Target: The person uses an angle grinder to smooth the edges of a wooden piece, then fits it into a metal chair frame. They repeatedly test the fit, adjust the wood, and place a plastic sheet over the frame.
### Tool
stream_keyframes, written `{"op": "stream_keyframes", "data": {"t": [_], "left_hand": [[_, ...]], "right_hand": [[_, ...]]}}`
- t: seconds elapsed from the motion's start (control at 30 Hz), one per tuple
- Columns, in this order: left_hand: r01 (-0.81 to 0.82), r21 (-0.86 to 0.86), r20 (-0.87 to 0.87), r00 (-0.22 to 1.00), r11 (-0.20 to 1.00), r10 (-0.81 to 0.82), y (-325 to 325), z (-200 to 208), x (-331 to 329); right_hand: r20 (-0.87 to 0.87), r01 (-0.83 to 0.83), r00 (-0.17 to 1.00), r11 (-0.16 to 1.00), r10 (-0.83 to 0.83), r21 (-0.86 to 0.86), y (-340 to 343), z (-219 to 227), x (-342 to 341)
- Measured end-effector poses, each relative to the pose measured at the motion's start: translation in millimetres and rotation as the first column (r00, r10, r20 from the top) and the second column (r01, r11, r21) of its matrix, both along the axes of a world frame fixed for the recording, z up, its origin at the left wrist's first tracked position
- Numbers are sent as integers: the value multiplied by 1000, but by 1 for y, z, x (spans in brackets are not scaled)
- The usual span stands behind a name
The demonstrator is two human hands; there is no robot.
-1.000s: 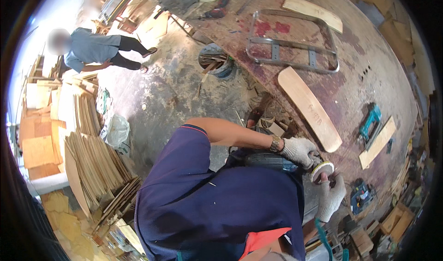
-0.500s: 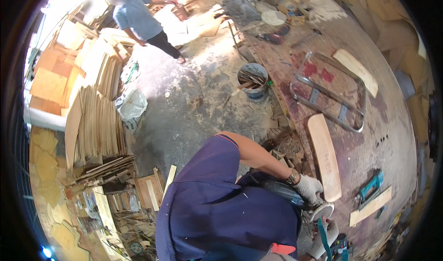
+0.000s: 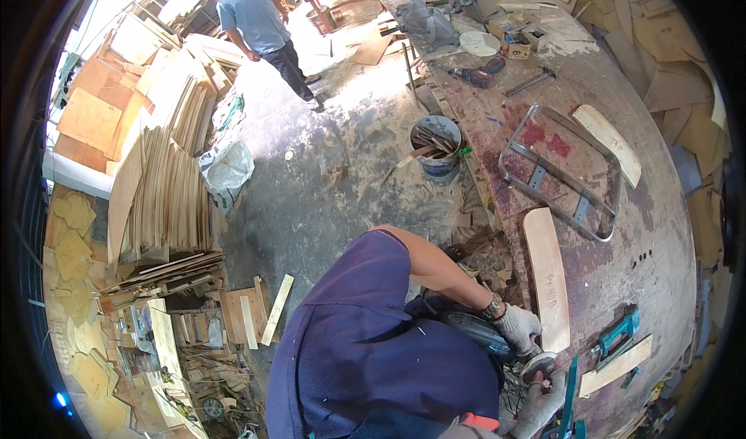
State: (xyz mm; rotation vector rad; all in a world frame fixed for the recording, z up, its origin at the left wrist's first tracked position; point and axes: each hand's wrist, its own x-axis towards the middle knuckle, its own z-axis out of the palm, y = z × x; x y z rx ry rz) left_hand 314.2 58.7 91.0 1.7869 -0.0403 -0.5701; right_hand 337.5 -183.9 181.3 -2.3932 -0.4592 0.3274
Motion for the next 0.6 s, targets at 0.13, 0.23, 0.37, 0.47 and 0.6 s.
{"op": "stream_keyframes", "data": {"t": [0.13,0.23,0.37,0.47,0.6], "left_hand": [[9,15,4,1000,1000,-9,-1,-2,0],[51,29,6,999,998,-51,-2,-4,0],[21,-51,29,999,998,-20,-1,-5,-1],[16,-42,35,999,999,-14,-1,-3,-2],[6,-51,12,1000,999,-6,0,4,-5]], "right_hand": [[45,56,998,989,-50,-140,1,-3,-5],[214,27,977,980,16,-196,0,-3,-5],[138,11,990,946,36,-325,3,5,-3],[15,-3,1000,955,8,-296,8,15,-5],[115,-193,977,971,178,139,15,24,-16]]}}
